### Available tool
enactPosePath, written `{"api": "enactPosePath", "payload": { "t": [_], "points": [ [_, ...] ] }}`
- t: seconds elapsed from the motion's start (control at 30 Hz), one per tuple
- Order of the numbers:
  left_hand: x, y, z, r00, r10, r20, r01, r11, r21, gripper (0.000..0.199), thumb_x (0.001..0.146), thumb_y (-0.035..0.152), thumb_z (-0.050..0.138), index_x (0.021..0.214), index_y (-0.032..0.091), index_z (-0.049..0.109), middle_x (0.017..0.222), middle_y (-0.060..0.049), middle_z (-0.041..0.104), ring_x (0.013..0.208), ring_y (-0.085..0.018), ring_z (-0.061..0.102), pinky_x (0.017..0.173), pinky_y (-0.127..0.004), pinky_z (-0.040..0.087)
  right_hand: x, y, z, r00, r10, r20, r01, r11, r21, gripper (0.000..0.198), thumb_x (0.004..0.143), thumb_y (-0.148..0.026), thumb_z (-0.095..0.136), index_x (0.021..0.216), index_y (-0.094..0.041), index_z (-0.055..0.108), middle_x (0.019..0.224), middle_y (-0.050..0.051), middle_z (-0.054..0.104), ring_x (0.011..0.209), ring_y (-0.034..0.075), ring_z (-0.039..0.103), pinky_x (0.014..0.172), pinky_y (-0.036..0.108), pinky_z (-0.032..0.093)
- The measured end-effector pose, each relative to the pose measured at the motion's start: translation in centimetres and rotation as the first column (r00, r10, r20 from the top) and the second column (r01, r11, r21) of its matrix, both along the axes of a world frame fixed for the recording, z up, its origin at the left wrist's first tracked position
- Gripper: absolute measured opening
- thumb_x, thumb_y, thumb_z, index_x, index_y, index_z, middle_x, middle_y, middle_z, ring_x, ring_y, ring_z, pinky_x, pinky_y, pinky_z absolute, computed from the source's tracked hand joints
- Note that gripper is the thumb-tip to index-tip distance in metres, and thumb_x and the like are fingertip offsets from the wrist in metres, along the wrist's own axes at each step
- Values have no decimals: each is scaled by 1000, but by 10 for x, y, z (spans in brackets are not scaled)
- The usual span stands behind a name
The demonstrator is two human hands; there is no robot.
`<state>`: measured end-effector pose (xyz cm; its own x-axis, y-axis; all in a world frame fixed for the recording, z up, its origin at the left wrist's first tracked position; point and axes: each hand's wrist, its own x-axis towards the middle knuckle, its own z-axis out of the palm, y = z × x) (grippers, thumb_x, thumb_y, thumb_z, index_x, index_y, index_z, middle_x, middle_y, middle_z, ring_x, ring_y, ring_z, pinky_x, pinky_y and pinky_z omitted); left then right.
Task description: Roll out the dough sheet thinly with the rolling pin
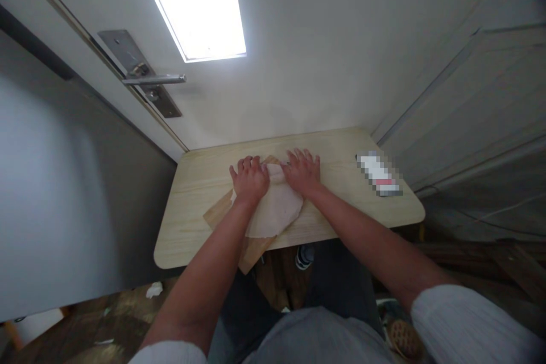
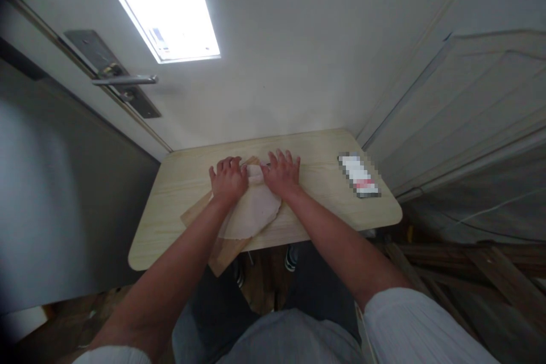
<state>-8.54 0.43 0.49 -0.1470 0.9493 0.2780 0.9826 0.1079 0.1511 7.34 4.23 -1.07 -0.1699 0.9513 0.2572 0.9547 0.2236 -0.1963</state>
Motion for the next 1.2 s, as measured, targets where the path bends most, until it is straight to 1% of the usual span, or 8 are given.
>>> {"api": "enactPosePath", "payload": {
  "t": [0.13,0.33,0.5,0.7,0.8,1.0,1.2],
  "points": [
    [-6,13,-1,1000,-25,4,25,999,-43,45,99,39,32,137,23,52,143,-13,54,132,-33,44,111,-64,28,-4,12,2,1000,-4,14,4,999,-38,58,101,-55,30,146,-24,48,153,12,45,142,35,34,114,63,17],
    [-13,33,1,999,-30,28,33,992,-120,47,99,41,30,135,24,54,141,-13,55,129,-34,47,107,-64,33,-8,33,8,1000,15,27,-12,995,-95,61,99,-59,31,145,-22,49,152,13,46,139,37,36,112,63,22],
    [-17,49,2,1000,-20,15,22,993,-119,45,99,39,29,130,23,57,134,-14,59,123,-34,51,104,-62,35,-12,50,10,1000,26,16,-25,996,-84,63,98,-61,30,142,-21,52,147,15,50,134,38,41,108,62,27],
    [-19,64,4,1000,-15,-13,13,993,-114,46,99,38,27,123,19,60,125,-16,62,117,-34,53,100,-58,38,-18,68,10,1000,5,1,-5,994,-106,66,97,-63,32,140,-17,54,142,18,54,132,38,43,107,61,28],
    [-20,69,5,1000,-12,-13,11,993,-120,47,99,37,25,123,18,61,124,-18,61,117,-34,53,99,-56,38,-20,74,11,1000,2,-11,-3,994,-113,66,97,-63,32,138,-16,56,141,18,55,131,38,44,107,59,29],
    [-20,69,5,1000,-29,-10,28,992,-126,47,99,36,25,122,18,61,123,-18,61,117,-34,53,99,-54,39,-20,72,13,1000,-5,-6,4,995,-98,65,98,-61,31,136,-15,57,137,19,57,127,37,47,106,57,30],
    [-13,50,7,1000,-25,4,25,989,-145,46,99,36,26,129,21,58,133,-16,58,122,-33,50,105,-54,36,-15,51,12,1000,4,9,-3,998,-66,63,98,-59,33,140,-17,54,144,18,53,131,37,43,108,58,28]
  ]
}}
